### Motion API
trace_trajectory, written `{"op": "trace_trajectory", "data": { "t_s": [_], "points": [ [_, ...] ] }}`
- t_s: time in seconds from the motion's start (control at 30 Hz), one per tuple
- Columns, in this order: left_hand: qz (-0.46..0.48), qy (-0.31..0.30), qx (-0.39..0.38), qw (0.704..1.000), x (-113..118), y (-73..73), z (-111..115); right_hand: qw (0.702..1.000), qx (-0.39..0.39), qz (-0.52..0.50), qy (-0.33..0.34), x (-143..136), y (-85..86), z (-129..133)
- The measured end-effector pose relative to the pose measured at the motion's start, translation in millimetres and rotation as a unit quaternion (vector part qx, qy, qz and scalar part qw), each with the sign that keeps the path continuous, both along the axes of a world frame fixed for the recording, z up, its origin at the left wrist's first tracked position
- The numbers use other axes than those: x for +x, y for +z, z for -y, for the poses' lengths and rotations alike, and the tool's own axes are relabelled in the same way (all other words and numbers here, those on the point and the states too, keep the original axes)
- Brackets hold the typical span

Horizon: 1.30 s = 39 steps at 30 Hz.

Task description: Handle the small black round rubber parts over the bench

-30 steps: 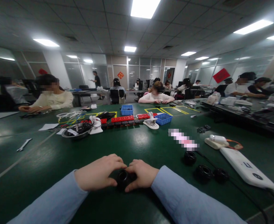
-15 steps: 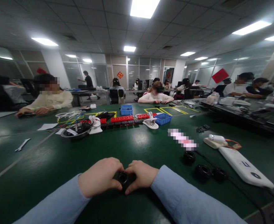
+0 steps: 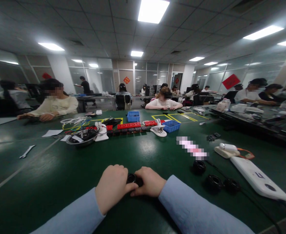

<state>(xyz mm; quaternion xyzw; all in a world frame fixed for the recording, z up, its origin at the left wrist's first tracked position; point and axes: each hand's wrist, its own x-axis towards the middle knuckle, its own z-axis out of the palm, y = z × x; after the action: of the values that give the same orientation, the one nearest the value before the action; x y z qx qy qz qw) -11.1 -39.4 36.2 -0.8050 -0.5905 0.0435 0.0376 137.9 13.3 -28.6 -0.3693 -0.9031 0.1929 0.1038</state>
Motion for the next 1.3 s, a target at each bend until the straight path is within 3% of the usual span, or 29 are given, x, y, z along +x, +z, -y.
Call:
{"op": "trace_trajectory", "data": {
  "t_s": [0.2, 0.4, 0.63, 0.77, 1.1, 1.3],
  "points": [
    [0.01, 0.018, 0.029, 0.999, 2.8, -14.4, -3.4, 0.998, 0.034, 0.028, -0.043, -1.6, -0.7, -0.1],
    [0.043, 0.024, 0.006, 0.999, -10.9, -4.4, -10.7, 0.999, 0.021, 0.02, -0.046, 0.6, 3.1, 0.8],
    [0.182, -0.176, -0.105, 0.962, -35.5, 3.1, -27.9, 1.0, 0.008, 0.008, 0.015, 5.9, 4.9, -2.3],
    [0.183, -0.216, -0.162, 0.945, -36.9, 4.7, -29.9, 0.997, 0.001, -0.001, 0.078, 8.9, 2.5, -6.0],
    [0.189, -0.196, -0.194, 0.943, -30.1, 8.2, -25.8, 0.994, -0.009, 0.019, 0.106, 8.0, 3.6, -8.6],
    [0.156, -0.127, -0.134, 0.97, -24.7, 4.8, -20.2, 0.996, -0.027, 0.016, 0.077, 7.1, 8.4, -3.1]
  ]
}}
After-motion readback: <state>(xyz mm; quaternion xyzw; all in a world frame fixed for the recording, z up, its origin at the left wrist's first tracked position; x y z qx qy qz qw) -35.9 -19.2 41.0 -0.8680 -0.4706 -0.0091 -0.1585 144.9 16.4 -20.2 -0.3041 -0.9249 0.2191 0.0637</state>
